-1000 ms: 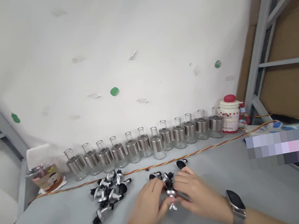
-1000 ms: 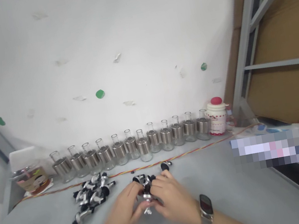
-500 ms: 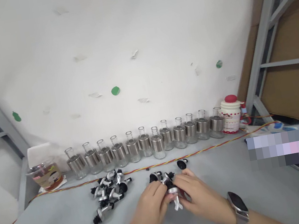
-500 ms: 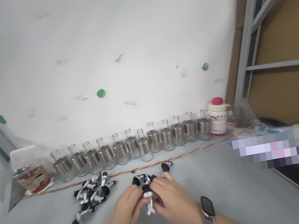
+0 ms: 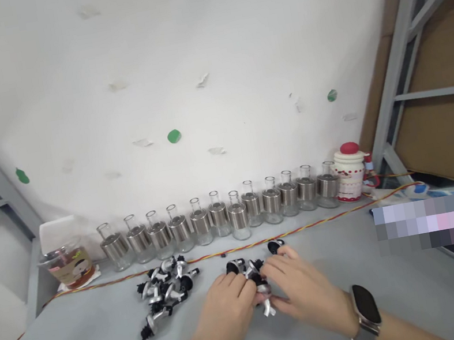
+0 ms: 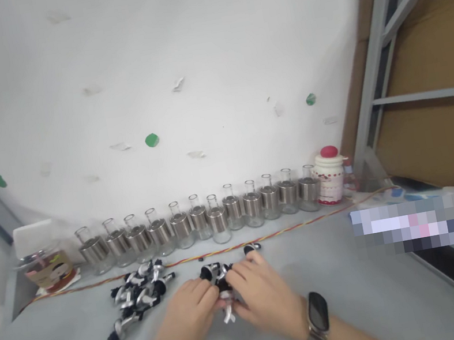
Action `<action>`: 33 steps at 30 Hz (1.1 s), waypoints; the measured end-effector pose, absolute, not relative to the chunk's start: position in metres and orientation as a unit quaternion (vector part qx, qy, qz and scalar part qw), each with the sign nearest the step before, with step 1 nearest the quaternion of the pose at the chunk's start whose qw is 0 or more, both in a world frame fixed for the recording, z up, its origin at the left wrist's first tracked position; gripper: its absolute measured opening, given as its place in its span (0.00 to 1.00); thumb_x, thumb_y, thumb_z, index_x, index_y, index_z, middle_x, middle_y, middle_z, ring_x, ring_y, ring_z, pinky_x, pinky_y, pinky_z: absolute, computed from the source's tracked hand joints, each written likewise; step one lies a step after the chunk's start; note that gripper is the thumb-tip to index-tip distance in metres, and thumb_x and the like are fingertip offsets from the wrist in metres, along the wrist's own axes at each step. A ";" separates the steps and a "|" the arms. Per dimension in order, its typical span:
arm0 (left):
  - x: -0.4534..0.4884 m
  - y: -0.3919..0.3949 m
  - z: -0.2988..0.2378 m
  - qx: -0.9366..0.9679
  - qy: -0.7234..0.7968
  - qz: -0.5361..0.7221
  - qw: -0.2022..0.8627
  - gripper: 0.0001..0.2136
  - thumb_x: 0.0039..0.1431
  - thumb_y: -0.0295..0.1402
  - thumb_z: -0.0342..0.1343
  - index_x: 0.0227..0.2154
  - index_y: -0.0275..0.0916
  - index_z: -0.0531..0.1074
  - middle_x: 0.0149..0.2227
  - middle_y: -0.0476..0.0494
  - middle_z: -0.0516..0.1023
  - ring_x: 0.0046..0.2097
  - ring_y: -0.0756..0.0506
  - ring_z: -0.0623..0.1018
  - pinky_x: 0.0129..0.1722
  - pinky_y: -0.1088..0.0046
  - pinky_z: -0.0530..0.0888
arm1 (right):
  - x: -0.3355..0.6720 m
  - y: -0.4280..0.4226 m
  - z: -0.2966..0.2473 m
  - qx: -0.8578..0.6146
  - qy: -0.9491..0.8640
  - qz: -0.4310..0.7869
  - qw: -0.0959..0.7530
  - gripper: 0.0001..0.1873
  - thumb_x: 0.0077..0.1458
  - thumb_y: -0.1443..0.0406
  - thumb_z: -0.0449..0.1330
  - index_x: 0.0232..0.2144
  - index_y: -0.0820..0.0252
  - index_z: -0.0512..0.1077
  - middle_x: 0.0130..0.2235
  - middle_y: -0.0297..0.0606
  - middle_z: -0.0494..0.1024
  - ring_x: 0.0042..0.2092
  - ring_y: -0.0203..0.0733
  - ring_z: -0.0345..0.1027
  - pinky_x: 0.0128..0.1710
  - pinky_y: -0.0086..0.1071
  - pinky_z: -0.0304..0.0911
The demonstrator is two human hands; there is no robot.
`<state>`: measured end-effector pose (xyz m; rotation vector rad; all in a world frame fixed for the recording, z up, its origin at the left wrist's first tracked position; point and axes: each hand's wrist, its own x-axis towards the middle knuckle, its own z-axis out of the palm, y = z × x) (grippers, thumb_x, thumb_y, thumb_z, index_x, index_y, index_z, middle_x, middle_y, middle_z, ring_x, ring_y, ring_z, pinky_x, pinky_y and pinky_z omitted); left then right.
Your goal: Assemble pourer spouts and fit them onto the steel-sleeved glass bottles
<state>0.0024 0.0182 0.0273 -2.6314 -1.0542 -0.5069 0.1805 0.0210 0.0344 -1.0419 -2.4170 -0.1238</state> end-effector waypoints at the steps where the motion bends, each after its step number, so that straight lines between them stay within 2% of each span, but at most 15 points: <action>1: 0.003 0.018 0.028 -0.907 -0.362 -0.163 0.140 0.07 0.58 0.31 0.44 0.26 0.39 0.63 0.26 0.48 0.69 0.29 0.46 0.69 0.27 0.70 0.64 | 0.181 0.020 0.035 -0.375 -0.895 -0.053 0.236 0.02 0.48 0.69 0.54 0.25 0.59 0.62 0.28 0.33 0.69 0.31 0.38 0.60 0.37 0.34 0.49; 5: 0.003 0.016 0.027 -0.915 -0.352 -0.146 0.135 0.05 0.57 0.31 0.46 0.26 0.39 0.62 0.28 0.48 0.69 0.30 0.45 0.69 0.28 0.69 0.64 | 0.181 0.017 0.036 -0.355 -0.911 -0.043 0.204 0.05 0.49 0.71 0.53 0.24 0.59 0.61 0.27 0.31 0.69 0.30 0.36 0.60 0.36 0.32 0.49; 12: 0.003 0.011 0.023 -0.921 -0.334 -0.163 0.118 0.05 0.55 0.24 0.46 0.25 0.38 0.62 0.25 0.49 0.69 0.28 0.46 0.68 0.26 0.71 0.64 | 0.179 0.018 0.027 -0.329 -0.916 0.026 0.229 0.10 0.51 0.70 0.52 0.20 0.59 0.59 0.21 0.30 0.67 0.24 0.33 0.56 0.32 0.29 0.51; 16: 0.002 0.012 0.026 -0.911 -0.337 -0.211 0.106 0.07 0.58 0.29 0.44 0.25 0.39 0.62 0.24 0.49 0.69 0.27 0.47 0.69 0.24 0.72 0.64 | 0.181 0.020 0.028 -0.304 -0.914 0.042 0.265 0.11 0.50 0.72 0.51 0.19 0.59 0.58 0.21 0.30 0.66 0.24 0.33 0.55 0.33 0.30 0.52; 20: 0.001 0.013 0.030 -0.886 -0.376 -0.268 0.027 0.07 0.58 0.36 0.45 0.32 0.38 0.63 0.29 0.45 0.71 0.31 0.46 0.70 0.28 0.72 0.67 | 0.183 0.020 0.032 -0.335 -0.886 0.088 0.308 0.09 0.49 0.74 0.52 0.21 0.59 0.58 0.23 0.31 0.66 0.29 0.36 0.57 0.33 0.29 0.53; 23: 0.000 0.014 0.031 -0.885 -0.384 -0.265 0.014 0.06 0.58 0.33 0.44 0.35 0.38 0.62 0.32 0.44 0.72 0.34 0.45 0.72 0.31 0.71 0.69 | 0.183 0.021 0.033 -0.372 -0.871 0.097 0.306 0.07 0.49 0.73 0.53 0.23 0.59 0.59 0.25 0.32 0.66 0.31 0.37 0.57 0.32 0.28 0.53; 29: 0.002 0.015 0.028 -0.892 -0.383 -0.231 0.062 0.05 0.58 0.29 0.43 0.31 0.38 0.63 0.29 0.45 0.72 0.31 0.46 0.72 0.27 0.72 0.69 | 0.181 0.024 0.029 -0.395 -0.875 0.051 0.275 0.05 0.47 0.71 0.56 0.25 0.59 0.61 0.26 0.32 0.68 0.29 0.37 0.57 0.35 0.32 0.51; 33: 0.004 0.016 0.017 -0.882 -0.394 -0.256 0.048 0.07 0.58 0.26 0.42 0.26 0.39 0.62 0.26 0.47 0.70 0.28 0.47 0.71 0.26 0.73 0.68 | 0.180 0.023 0.027 -0.371 -0.883 0.068 0.280 0.07 0.48 0.73 0.53 0.22 0.59 0.59 0.25 0.31 0.67 0.28 0.35 0.57 0.33 0.30 0.51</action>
